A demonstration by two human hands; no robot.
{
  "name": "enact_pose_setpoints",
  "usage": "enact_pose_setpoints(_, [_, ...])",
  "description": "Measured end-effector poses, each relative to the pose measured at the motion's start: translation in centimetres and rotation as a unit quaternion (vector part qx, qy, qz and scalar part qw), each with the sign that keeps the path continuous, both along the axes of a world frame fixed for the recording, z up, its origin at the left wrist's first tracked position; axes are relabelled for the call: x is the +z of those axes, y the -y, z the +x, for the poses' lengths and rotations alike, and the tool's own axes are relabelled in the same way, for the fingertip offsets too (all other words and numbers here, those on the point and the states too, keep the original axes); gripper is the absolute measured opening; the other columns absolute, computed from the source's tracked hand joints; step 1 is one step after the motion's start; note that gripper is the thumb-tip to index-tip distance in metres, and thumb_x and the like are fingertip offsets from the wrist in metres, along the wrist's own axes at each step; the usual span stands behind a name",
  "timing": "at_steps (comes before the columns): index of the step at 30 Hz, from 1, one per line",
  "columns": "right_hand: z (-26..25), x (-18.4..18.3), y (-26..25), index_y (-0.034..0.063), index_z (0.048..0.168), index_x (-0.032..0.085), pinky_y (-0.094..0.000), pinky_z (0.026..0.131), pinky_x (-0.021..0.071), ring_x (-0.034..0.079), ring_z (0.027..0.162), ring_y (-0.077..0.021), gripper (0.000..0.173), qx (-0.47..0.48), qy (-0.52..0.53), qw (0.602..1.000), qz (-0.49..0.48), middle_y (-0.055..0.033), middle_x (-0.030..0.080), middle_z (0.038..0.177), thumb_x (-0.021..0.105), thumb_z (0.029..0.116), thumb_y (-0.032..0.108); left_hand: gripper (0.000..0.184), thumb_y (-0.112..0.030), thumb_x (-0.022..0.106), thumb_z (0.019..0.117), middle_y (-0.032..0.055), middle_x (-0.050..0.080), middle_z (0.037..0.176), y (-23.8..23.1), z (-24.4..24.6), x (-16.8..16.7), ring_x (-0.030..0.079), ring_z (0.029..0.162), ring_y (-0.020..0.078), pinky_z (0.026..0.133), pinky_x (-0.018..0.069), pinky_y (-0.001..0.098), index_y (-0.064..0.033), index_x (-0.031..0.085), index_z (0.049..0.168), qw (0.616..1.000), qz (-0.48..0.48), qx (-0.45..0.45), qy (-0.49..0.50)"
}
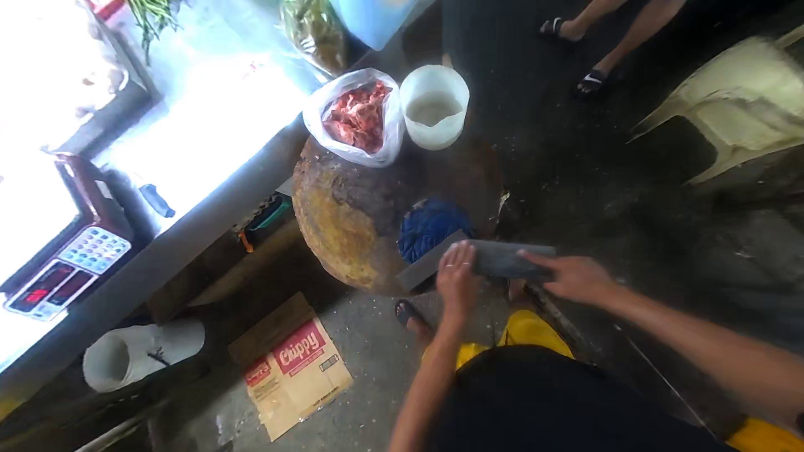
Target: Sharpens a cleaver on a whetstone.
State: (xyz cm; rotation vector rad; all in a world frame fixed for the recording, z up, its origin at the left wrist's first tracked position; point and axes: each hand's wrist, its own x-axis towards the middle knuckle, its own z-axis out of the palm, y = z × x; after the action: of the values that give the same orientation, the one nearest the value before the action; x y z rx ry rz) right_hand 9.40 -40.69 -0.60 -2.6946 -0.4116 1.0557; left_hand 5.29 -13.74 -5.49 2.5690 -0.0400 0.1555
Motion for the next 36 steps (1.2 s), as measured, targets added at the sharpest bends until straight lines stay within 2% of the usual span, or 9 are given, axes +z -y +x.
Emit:
enact_pose_setpoints(2, [0.9, 0.9, 0.6, 0.0581, 0.157, 0.026, -0.0669, 0.081, 0.0520, 0.069, 0.099, -0.0445, 0.076, 0.000, -0.013, 0.999, -0.032, -0.0185, 0.074, 0.112, 0.065, 0.0939, 0.044, 0.055, -0.021, 0.085, 0.0767, -0.0008, 0.065, 0.141, 0.9, 1.0, 0.3, 0.055, 0.138, 0.0168, 0.119, 0.0390, 0.0404, -0.0179, 0.072, 0.130, 1.000, -0.010, -0.006, -0.025])
enact_pose_setpoints(4, [1.1, 0.2, -5.5, 0.0588, 0.157, 0.024, -0.0679, 0.082, 0.0517, 0.069, 0.101, -0.0443, 0.079, 0.039, -0.055, 0.998, 0.001, -0.0181, 0.073, 0.114, 0.066, 0.0921, 0.041, 0.054, -0.027, 0.086, 0.0771, -0.0023, 0.065, 0.141, -5.2, -1.5, 0.0, 0.055, 0.137, 0.0170, 0.117, 0.0429, 0.0414, -0.0210, 0.073, 0.129, 0.998, 0.015, 0.036, -0.041])
enact_pose_setpoints(10, [-2.7, -1.6, -26.2, 0.0544, 0.158, 0.025, -0.0683, 0.082, 0.0507, 0.068, 0.099, -0.0454, 0.092, 0.185, -0.108, 0.963, 0.165, -0.0213, 0.072, 0.111, 0.073, 0.0852, 0.027, 0.057, -0.027, 0.084, 0.0802, 0.0133, 0.064, 0.141, -23.7, -13.0, 1.6, 0.058, 0.135, 0.0328, 0.113, 0.0448, 0.0539, -0.0078, 0.070, 0.131, 0.973, 0.129, 0.174, -0.077])
enact_pose_setpoints(13, [-2.4, -1.7, -20.0, 0.0566, 0.156, 0.029, -0.0702, 0.082, 0.0509, 0.069, 0.100, -0.0454, 0.083, 0.113, -0.088, 0.976, 0.164, -0.0191, 0.073, 0.111, 0.069, 0.0885, 0.029, 0.056, -0.028, 0.084, 0.0807, 0.0117, 0.063, 0.143, -18.8, -9.6, 2.0, 0.056, 0.137, 0.0313, 0.116, 0.0429, 0.0510, -0.0089, 0.070, 0.132, 0.981, 0.119, 0.126, -0.086])
enact_pose_setpoints(19, [-0.1, 0.7, 1.4, 0.0589, 0.156, 0.027, -0.0683, 0.079, 0.0518, 0.070, 0.098, -0.0451, 0.075, -0.034, 0.004, 0.999, -0.040, -0.0188, 0.074, 0.110, 0.066, 0.0942, 0.041, 0.059, -0.024, 0.085, 0.0798, 0.0039, 0.059, 0.148, 1.6, 1.5, -0.3, 0.049, 0.143, 0.0208, 0.122, 0.0344, 0.0427, -0.0138, 0.068, 0.136, 0.998, -0.025, -0.050, -0.024])
enact_pose_setpoints(23, [-0.3, -1.4, -5.5, 0.0589, 0.157, 0.023, -0.0670, 0.076, 0.0522, 0.070, 0.095, -0.0441, 0.081, 0.016, -0.040, 0.999, -0.009, -0.0182, 0.074, 0.108, 0.066, 0.0904, 0.043, 0.062, -0.030, 0.085, 0.0795, -0.0071, 0.057, 0.150, -5.7, -1.3, -1.4, 0.047, 0.143, 0.0135, 0.121, 0.0392, 0.0407, -0.0255, 0.066, 0.138, 0.999, 0.014, -0.014, -0.034])
enact_pose_setpoints(27, [-2.7, -2.9, -23.1, 0.0587, 0.157, 0.024, -0.0698, 0.077, 0.0519, 0.069, 0.094, -0.0454, 0.086, 0.137, -0.107, 0.974, 0.143, -0.0197, 0.073, 0.109, 0.068, 0.0888, 0.031, 0.058, -0.028, 0.085, 0.0795, 0.0106, 0.063, 0.143, -21.9, -11.0, 1.2, 0.056, 0.137, 0.0304, 0.117, 0.0420, 0.0524, -0.0096, 0.069, 0.133, 0.982, 0.104, 0.135, -0.079])
enact_pose_setpoints(29, [-3.5, -2.8, -25.8, 0.0577, 0.158, 0.022, -0.0653, 0.079, 0.0520, 0.069, 0.093, -0.0421, 0.088, 0.170, -0.101, 0.964, 0.177, -0.0179, 0.073, 0.103, 0.069, 0.0882, 0.029, 0.059, -0.026, 0.085, 0.0797, 0.0138, 0.063, 0.142, -24.1, -12.5, 2.0, 0.056, 0.137, 0.0315, 0.119, 0.0396, 0.0525, -0.0057, 0.068, 0.133, 0.976, 0.118, 0.158, -0.088])
enact_pose_setpoints(36, [-0.9, -0.2, -2.9, 0.0607, 0.155, 0.025, -0.0665, 0.077, 0.0526, 0.070, 0.095, -0.0421, 0.078, 0.008, -0.036, 0.999, 0.037, -0.0160, 0.074, 0.107, 0.068, 0.0944, 0.036, 0.057, -0.020, 0.088, 0.0756, 0.0092, 0.063, 0.143, -2.9, -2.2, -0.8, 0.053, 0.139, 0.0262, 0.119, 0.0389, 0.0463, -0.0106, 0.071, 0.130, 1.000, -0.005, 0.007, 0.012])
